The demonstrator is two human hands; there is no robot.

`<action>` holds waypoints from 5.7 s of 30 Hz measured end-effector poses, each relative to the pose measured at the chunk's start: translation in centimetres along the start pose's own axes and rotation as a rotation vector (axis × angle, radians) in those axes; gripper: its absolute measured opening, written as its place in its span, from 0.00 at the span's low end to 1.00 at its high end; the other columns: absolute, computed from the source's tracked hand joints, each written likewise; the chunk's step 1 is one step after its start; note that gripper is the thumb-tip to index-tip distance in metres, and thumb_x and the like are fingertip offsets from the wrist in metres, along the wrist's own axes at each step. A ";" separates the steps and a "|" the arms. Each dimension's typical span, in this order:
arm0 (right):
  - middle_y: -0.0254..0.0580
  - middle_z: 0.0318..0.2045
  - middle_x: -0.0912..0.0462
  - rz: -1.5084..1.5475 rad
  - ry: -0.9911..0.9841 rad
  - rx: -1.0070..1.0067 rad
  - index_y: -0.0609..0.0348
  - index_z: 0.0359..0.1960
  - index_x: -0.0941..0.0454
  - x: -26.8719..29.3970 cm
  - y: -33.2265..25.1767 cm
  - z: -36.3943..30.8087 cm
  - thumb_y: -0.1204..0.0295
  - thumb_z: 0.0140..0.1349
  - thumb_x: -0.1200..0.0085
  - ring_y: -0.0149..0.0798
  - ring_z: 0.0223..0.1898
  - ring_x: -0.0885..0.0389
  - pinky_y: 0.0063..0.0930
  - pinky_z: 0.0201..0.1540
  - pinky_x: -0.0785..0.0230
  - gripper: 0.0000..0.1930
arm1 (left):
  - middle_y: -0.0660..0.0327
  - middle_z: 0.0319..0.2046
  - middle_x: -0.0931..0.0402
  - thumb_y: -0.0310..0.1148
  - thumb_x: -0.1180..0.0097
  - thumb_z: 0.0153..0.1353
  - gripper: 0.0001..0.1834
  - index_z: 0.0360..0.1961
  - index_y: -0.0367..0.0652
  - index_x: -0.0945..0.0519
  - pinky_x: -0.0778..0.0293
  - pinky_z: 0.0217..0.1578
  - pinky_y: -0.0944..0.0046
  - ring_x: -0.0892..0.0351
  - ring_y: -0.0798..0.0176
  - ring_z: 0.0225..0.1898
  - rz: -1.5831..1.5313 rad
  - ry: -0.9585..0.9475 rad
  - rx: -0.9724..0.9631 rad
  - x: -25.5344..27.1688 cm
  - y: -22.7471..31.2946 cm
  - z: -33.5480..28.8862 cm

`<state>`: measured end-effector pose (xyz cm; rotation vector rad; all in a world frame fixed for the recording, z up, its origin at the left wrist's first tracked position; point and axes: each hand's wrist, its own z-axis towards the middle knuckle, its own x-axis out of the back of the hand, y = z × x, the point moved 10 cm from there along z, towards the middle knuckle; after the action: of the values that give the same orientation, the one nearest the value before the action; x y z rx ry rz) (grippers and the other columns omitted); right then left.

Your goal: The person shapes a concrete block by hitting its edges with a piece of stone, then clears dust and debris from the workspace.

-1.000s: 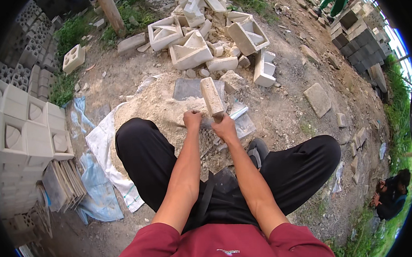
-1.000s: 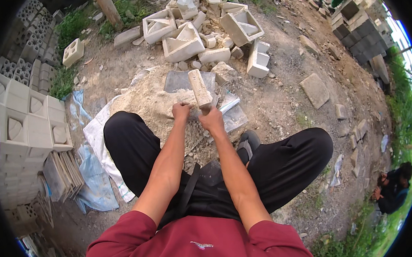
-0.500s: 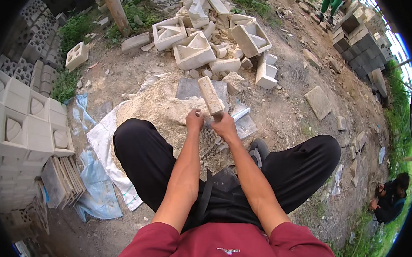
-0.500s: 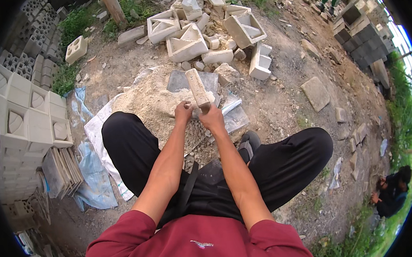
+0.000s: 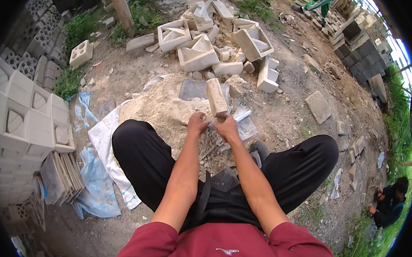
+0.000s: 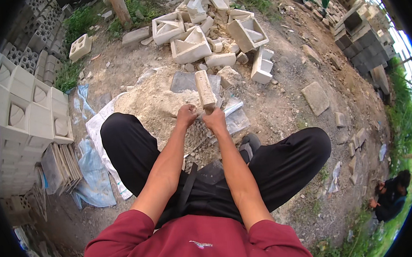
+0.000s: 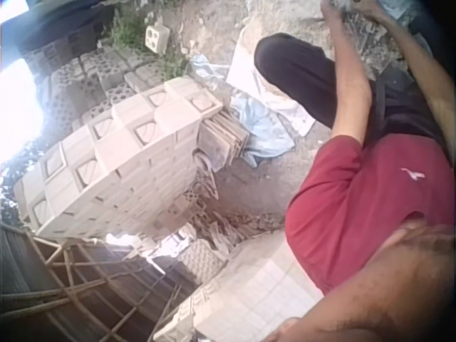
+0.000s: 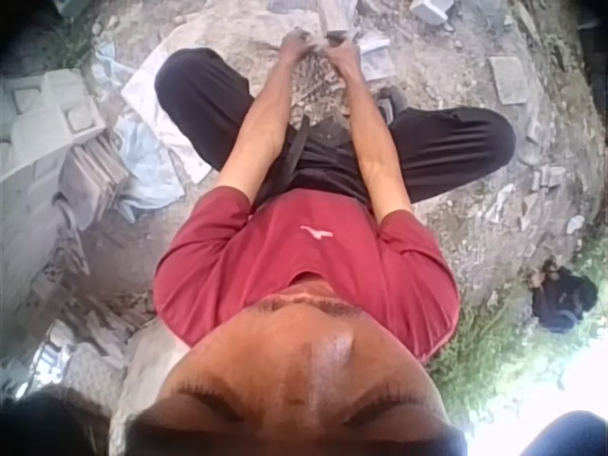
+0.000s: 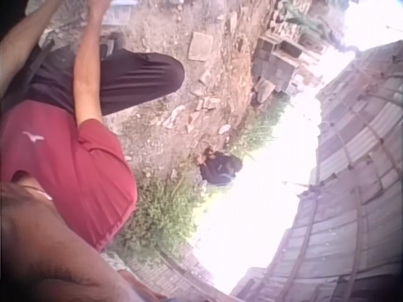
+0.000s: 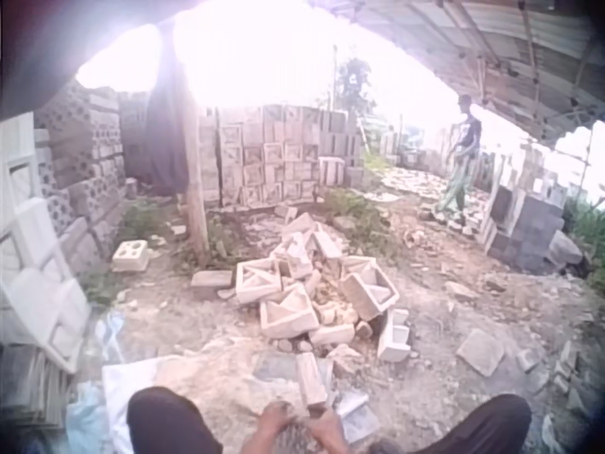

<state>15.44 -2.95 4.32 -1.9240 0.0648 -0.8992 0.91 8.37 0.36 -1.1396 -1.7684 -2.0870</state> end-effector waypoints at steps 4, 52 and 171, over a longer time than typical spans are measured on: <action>0.66 0.39 0.18 0.031 0.114 0.082 0.71 0.40 0.22 0.5 -2.7 -0.8 0.61 0.44 0.38 0.59 0.45 0.18 0.41 0.47 0.26 0.25 | 0.50 0.30 0.17 0.40 0.28 0.42 0.19 0.34 0.39 0.16 0.23 0.38 0.56 0.17 0.50 0.35 0.097 -0.086 0.047 -1.1 -1.2 -0.3; 0.67 0.40 0.19 -0.310 -0.211 -0.013 0.75 0.46 0.28 -6.4 -2.1 -1.7 0.61 0.48 0.37 0.62 0.47 0.20 0.44 0.51 0.27 0.29 | 0.55 0.34 0.16 0.30 0.34 0.47 0.15 0.38 0.35 0.16 0.23 0.41 0.65 0.17 0.63 0.35 -0.417 0.448 0.515 8.7 -7.3 -1.6; 0.66 0.36 0.18 0.154 0.057 0.068 0.71 0.44 0.26 0.3 -0.6 -1.4 0.63 0.49 0.42 0.64 0.43 0.20 0.45 0.46 0.27 0.24 | 0.52 0.29 0.15 0.35 0.33 0.45 0.12 0.31 0.41 0.13 0.23 0.37 0.59 0.15 0.56 0.32 -0.273 0.228 0.720 0.0 -4.7 -2.3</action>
<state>14.60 -3.76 5.29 -1.8040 0.2104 -0.8418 -2.81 7.61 -3.29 -0.4627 -2.3456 -1.3829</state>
